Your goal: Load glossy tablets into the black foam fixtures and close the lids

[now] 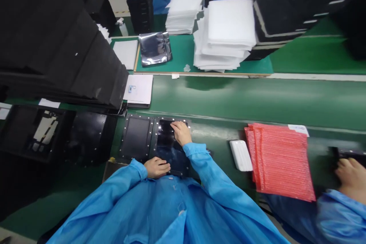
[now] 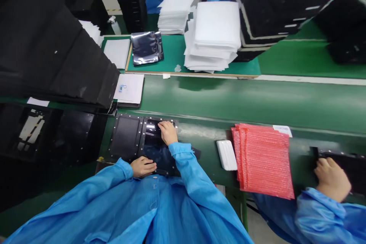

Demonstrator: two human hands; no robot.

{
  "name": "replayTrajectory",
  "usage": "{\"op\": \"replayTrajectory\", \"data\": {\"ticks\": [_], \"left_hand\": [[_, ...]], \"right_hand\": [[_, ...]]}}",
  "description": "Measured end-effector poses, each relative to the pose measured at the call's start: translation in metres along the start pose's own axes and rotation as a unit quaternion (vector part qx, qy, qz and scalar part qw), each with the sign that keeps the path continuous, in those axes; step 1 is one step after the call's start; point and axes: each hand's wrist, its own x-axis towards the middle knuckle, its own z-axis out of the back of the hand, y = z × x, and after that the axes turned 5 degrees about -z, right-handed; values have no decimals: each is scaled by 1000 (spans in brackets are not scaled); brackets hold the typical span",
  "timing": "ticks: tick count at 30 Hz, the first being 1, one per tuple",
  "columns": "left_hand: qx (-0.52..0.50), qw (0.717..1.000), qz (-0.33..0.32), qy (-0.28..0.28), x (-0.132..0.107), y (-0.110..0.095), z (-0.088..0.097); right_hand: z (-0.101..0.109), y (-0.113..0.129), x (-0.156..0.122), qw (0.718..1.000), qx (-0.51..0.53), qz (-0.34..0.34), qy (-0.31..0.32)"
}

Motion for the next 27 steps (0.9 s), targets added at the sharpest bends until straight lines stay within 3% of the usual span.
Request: {"op": "replayTrajectory", "data": {"ticks": [6,10,12,14,16,18,19,22,27], "left_hand": [[37,995,-70,-58,10,4,-9],[26,992,-100,-70,8,2,6],[7,993,-69,-91,-11,9,19],[-7,989,55,-138,-42,23,33],[-10,947,257,-194,-77,42,46],[-10,866,449,-220,-101,58,54],[-13,830,511,-222,-107,64,56],[-48,774,585,-237,-95,66,58],[-203,653,630,-368,-71,55,75]], "right_hand": [[-11,2,1,998,-9,-60,4],[-14,28,-8,991,-45,-121,-42],[-17,45,-19,988,-40,-137,-62],[-21,61,-37,985,-25,-156,-71],[-24,75,-60,981,-6,-180,-65],[-27,87,-84,978,13,-202,-55],[-28,92,-94,976,23,-210,-51],[-33,104,-113,969,64,-234,-49],[-30,107,-110,949,151,-275,-7]]}}
